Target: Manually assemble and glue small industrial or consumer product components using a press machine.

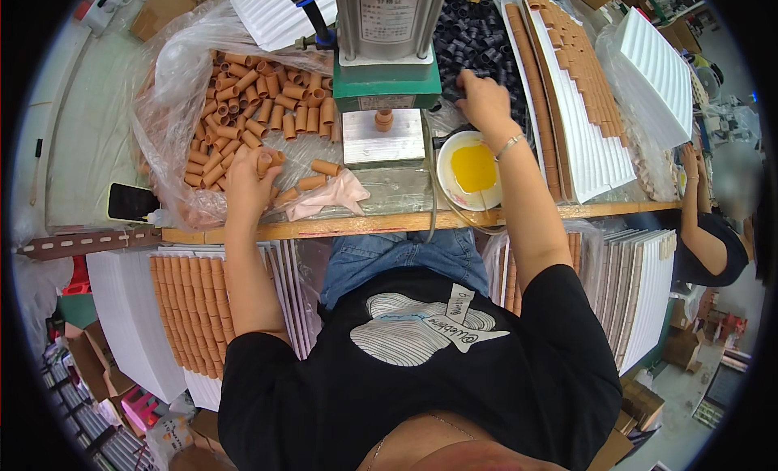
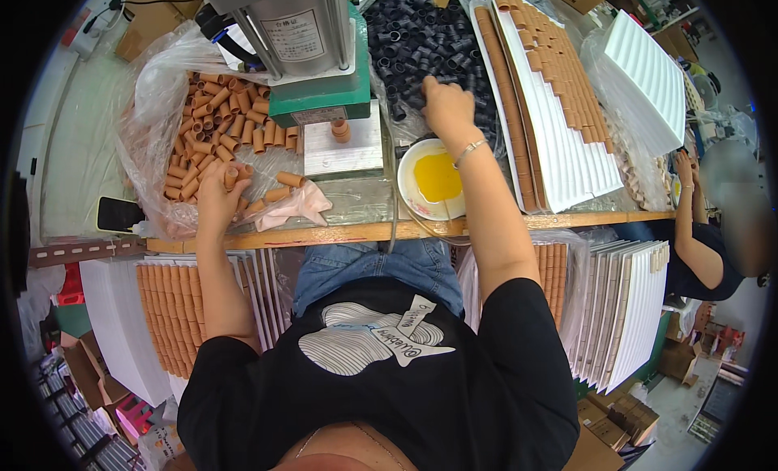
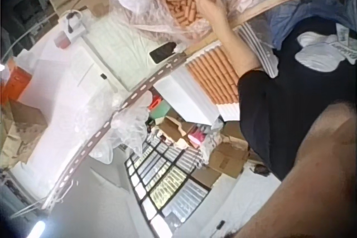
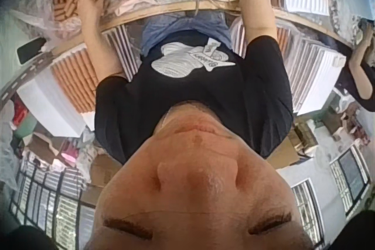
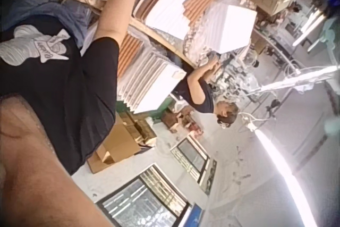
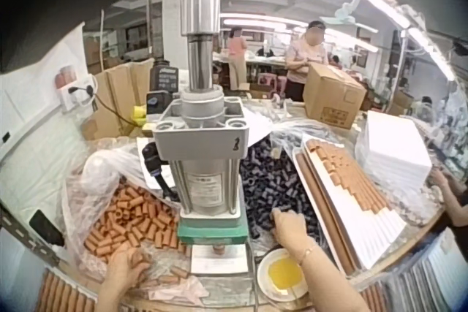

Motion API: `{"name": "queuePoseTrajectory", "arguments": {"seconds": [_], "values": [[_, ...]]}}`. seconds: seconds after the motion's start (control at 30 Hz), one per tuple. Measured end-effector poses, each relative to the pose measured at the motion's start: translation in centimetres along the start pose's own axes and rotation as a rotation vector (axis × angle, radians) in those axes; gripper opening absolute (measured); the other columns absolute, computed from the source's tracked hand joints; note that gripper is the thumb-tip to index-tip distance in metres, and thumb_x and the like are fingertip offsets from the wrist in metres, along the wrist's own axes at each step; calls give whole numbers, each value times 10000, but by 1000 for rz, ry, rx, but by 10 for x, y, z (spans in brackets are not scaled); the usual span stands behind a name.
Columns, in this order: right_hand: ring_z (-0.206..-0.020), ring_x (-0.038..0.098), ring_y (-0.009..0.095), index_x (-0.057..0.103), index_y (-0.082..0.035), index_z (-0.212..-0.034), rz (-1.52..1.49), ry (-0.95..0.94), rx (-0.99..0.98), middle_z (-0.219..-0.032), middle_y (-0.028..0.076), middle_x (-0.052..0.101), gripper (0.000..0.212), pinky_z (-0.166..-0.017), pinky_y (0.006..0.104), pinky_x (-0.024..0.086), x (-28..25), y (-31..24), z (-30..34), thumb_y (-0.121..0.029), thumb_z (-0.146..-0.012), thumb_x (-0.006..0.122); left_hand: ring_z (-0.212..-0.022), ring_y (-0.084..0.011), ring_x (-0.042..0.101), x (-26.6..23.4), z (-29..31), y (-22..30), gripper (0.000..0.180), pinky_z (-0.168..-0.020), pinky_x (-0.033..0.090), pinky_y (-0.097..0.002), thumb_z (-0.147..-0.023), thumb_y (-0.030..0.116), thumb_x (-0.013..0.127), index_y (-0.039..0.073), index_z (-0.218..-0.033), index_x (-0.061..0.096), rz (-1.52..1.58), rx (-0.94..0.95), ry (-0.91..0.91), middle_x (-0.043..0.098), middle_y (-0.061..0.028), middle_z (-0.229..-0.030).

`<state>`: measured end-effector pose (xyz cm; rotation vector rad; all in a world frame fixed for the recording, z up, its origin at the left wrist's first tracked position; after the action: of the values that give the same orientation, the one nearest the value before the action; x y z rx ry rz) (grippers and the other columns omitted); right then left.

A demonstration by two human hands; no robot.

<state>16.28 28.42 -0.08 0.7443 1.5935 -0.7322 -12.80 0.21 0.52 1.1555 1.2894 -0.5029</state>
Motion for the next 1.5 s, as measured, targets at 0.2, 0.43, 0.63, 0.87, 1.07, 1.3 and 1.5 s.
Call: {"name": "queuePoseTrajectory", "arguments": {"seconds": [0.2, 0.43, 0.63, 0.87, 1.07, 1.3, 1.5], "values": [[-862, 684, 296, 575, -173, -1142, 56, -128, 123, -904, 123, 706, 364, -738, 447, 502, -24, 20, 9, -234, -805, 696, -867, -151, 632, 7, 10, 47, 295, -792, 494, -250, -781, 2, 715, -5, -1066, 641, 828, 37, 3, 634, -57, -977], [-862, 672, 294, 552, -186, -1265, -98, -56, 72, -896, 116, 702, 433, -742, 387, 508, -25, 38, 7, -232, -850, 669, -903, -107, 619, 22, 15, 109, 265, -803, 501, -229, -807, -24, 703, 6, -1063, 643, 1209, 62, -165, 646, -36, -1027], [-906, 668, 280, 539, -122, -1292, -280, -169, 124, -955, 130, 698, 528, -796, 368, 509, -37, 43, -3, -209, -805, 723, -923, -110, 619, 20, 23, 122, 259, -814, 503, -237, -810, -17, 706, -10, -1060, 636, 1181, 81, -201, 651, -44, -1024], [-876, 646, 244, 559, -145, -1271, -343, -155, 11, -927, 118, 657, 425, -759, 357, 502, -26, 46, -5, -132, -858, 658, -941, -126, 619, 38, 17, 118, 343, -821, 503, -252, -855, 46, 689, -6, -1176, 581, 1334, 50, -284, 660, -68, -1006], [-707, 607, 122, 531, -130, -1291, -546, -222, 30, -793, 77, 654, 383, -648, 286, 490, -25, 40, -5, -97, -915, 596, -950, -138, 622, 42, 18, 126, 394, -829, 498, -262, -896, 83, 646, 12, -1266, 527, 1456, 51, -317, 658, -91, -1003], [-716, 567, 67, 568, -100, -1219, -572, -182, -66, -794, 40, 644, 321, -607, 241, 466, -27, 37, -4, -75, -900, 599, -966, -149, 627, 47, 23, 123, 369, -819, 505, -260, -911, 102, 633, 12, -1250, 519, 1572, -22, -348, 656, -108, -1013], [-720, 577, 69, 592, -29, -941, -839, -114, 83, -788, 19, 645, 120, -637, 241, 480, -47, 17, 73, -48, -847, 663, -964, -160, 628, 61, 38, 127, 356, -753, 506, -240, -940, 173, 607, 17, -1238, 491, 1790, -230, -495, 642, -145, -1062]]}}
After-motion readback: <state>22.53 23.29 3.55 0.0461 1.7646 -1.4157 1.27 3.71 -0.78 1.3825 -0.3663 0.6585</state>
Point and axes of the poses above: each hand's wrist, its own z-axis away from the middle knuckle, its own x-axis out of the palm, y = z × x, the point moved 4 cm from there along -z, towards the middle knuckle
